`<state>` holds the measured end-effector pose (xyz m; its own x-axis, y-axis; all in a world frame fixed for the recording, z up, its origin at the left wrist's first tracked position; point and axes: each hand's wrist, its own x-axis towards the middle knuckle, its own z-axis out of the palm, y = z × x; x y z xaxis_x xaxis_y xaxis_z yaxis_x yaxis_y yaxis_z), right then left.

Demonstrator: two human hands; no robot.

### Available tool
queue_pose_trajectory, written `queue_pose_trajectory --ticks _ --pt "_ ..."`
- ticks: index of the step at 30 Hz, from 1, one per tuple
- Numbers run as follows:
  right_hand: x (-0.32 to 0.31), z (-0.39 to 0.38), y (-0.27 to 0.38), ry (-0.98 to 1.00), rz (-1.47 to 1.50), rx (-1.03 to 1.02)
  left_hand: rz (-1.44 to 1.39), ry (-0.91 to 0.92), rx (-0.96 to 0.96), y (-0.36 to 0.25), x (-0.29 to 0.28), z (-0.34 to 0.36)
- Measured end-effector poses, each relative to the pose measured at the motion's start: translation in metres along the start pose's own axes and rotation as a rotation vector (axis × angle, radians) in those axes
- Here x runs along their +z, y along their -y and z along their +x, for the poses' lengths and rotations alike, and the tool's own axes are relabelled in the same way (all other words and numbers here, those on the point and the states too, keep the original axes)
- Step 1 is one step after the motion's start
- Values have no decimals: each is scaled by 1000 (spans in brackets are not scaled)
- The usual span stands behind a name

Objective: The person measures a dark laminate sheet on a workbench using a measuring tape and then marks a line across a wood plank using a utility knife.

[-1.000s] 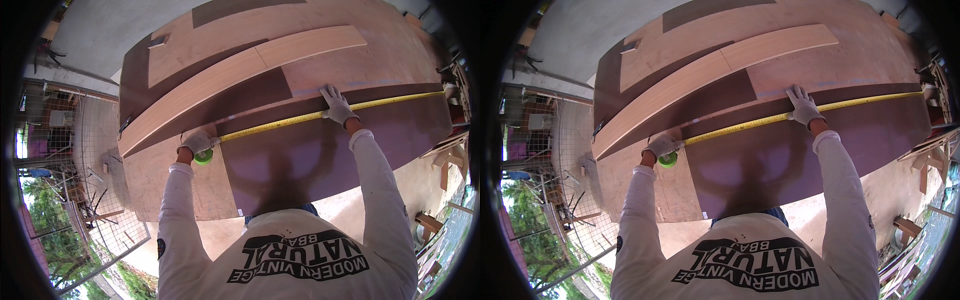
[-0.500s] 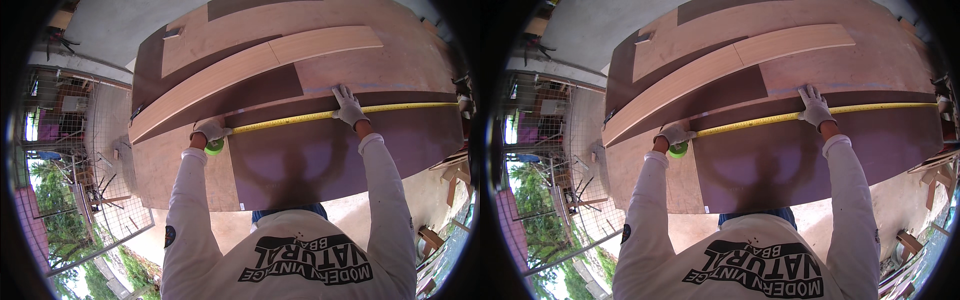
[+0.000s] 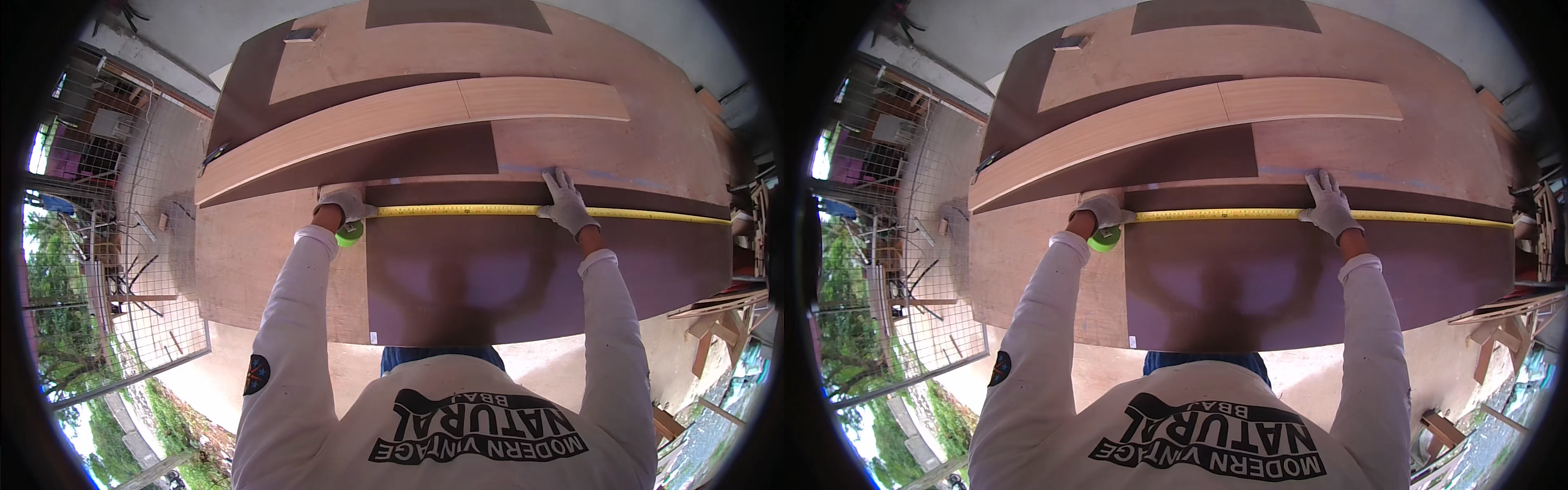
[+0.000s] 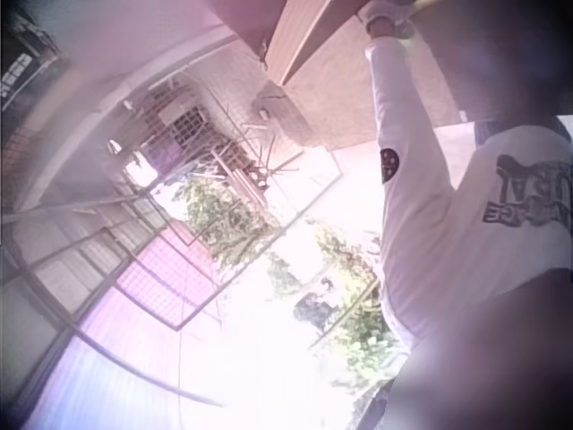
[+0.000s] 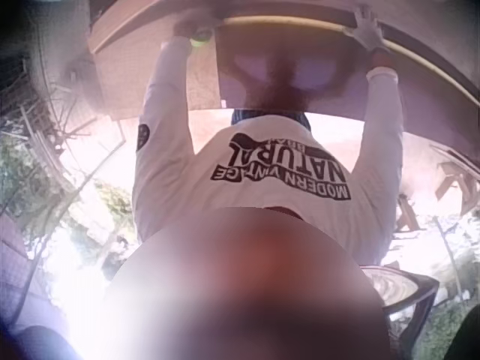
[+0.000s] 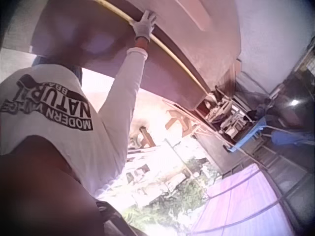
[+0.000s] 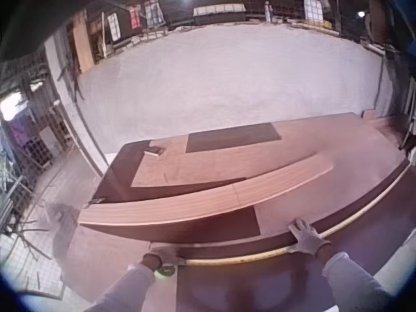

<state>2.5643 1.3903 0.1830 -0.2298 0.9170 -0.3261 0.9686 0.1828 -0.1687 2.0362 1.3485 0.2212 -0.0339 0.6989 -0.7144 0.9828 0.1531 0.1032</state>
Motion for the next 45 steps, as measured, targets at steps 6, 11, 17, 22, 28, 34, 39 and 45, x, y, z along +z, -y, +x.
queue_pose_trajectory --ticks 6,11,17,22,28,34,39,45 --pt "-4 6 -26 -105 235 -117 -35 -136 104 0 9 7" --pt "-36 38 36 -61 124 -100 -89 -45 36 1 3 13" --pt "-115 94 267 24 38 -406 -146 -183 53 21 17 12" --pt "-183 124 435 -126 -96 -699 -80 -215 96 16 22 16" --pt "-232 163 615 -144 -451 -1040 -95 -196 175 26 31 38" --pt "-228 150 778 -66 -562 -1123 -311 -294 70 40 61 58" --pt "-183 198 830 62 -401 -1017 -435 -193 75 15 60 64" --pt "-63 293 909 124 -205 -972 -453 -173 171 37 44 65"
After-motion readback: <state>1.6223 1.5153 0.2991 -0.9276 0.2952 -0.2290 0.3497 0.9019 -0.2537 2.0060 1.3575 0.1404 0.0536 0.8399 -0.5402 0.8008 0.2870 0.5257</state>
